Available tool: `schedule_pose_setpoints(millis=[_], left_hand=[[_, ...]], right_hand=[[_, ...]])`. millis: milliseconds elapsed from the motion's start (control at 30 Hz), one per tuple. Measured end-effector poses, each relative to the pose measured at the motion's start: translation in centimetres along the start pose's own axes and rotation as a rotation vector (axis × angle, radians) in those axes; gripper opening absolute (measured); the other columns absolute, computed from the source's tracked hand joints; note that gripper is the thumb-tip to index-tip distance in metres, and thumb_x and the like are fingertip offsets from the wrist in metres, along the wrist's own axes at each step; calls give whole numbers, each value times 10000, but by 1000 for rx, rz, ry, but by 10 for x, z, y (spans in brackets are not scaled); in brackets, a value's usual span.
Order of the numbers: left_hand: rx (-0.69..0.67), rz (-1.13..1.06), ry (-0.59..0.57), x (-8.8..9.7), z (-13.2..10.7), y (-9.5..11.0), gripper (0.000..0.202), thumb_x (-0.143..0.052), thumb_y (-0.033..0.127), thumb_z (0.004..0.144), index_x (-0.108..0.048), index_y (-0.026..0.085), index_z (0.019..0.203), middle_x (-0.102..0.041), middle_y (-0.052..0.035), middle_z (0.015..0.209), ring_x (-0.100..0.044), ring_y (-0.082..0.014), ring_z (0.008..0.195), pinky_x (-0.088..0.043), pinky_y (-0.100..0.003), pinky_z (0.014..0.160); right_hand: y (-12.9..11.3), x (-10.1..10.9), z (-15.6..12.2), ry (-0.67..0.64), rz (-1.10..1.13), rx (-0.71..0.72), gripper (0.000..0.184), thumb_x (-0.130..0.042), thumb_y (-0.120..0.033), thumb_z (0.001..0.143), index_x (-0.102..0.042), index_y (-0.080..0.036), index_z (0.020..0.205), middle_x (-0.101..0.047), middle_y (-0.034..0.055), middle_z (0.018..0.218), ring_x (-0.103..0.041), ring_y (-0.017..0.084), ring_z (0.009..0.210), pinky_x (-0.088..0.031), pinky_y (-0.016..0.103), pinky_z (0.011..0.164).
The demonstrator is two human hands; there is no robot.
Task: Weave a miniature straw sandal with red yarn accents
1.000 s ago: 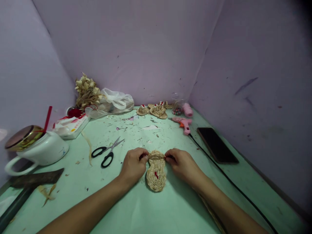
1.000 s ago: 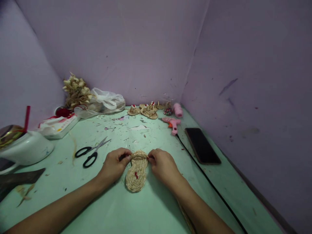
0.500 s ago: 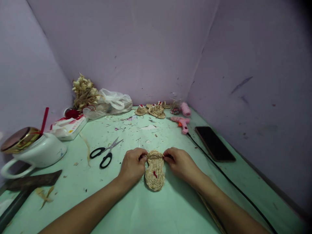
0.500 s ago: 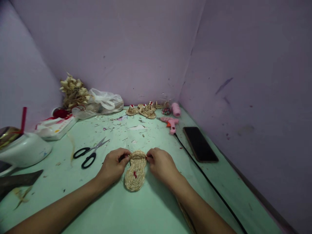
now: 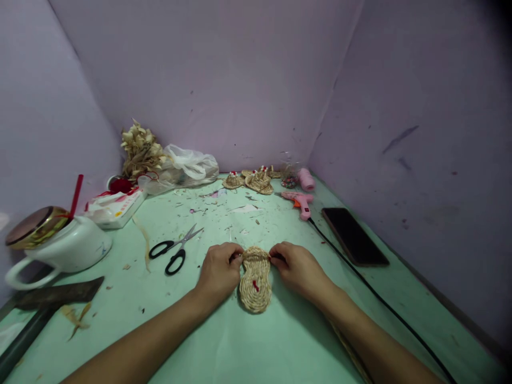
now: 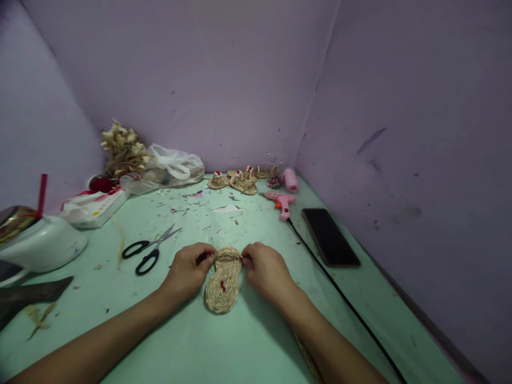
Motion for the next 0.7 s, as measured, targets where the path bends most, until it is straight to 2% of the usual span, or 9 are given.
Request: schedule_pose_setpoints(millis=[200,367,700], left_hand=[[-24,66,-16,-2,-1,1,173,-498,94,675,-622,178,762,-629,-35,744,-531,-165,698,-388,-288,681],[-29,111,-16,-4,-1,0,182,-491,77,671,-617,178,754,-621,-25,736,-524,-159,696,-384,-290,689],[-18,75,-18,-2,-1,2,199,-464,41,655,-605,170,713,-619,-21,719,-520,-149,689,-377,-271,673]], right_hand=[[0,1,-2,8,6,-6,175,-466,-181,755,-632,-193,811,-643,50,810,-563,167,749,-351,238,635],[7,-2,-4,-22,22,-103,174,-476,-189,737,-639,-196,797,-658,50,762,-574,169,710,-341,239,592],[7,-5,-4,8,102,-133,152,-480,-182,734,-627,-181,773,-651,54,765,-555,160,676,-338,237,571]])
Point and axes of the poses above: each hand's wrist, its own z-axis towards the middle knuckle, its own x-axis out of the back of the hand, y = z × x, the point moved 9 cm from there along z, towards the middle knuckle
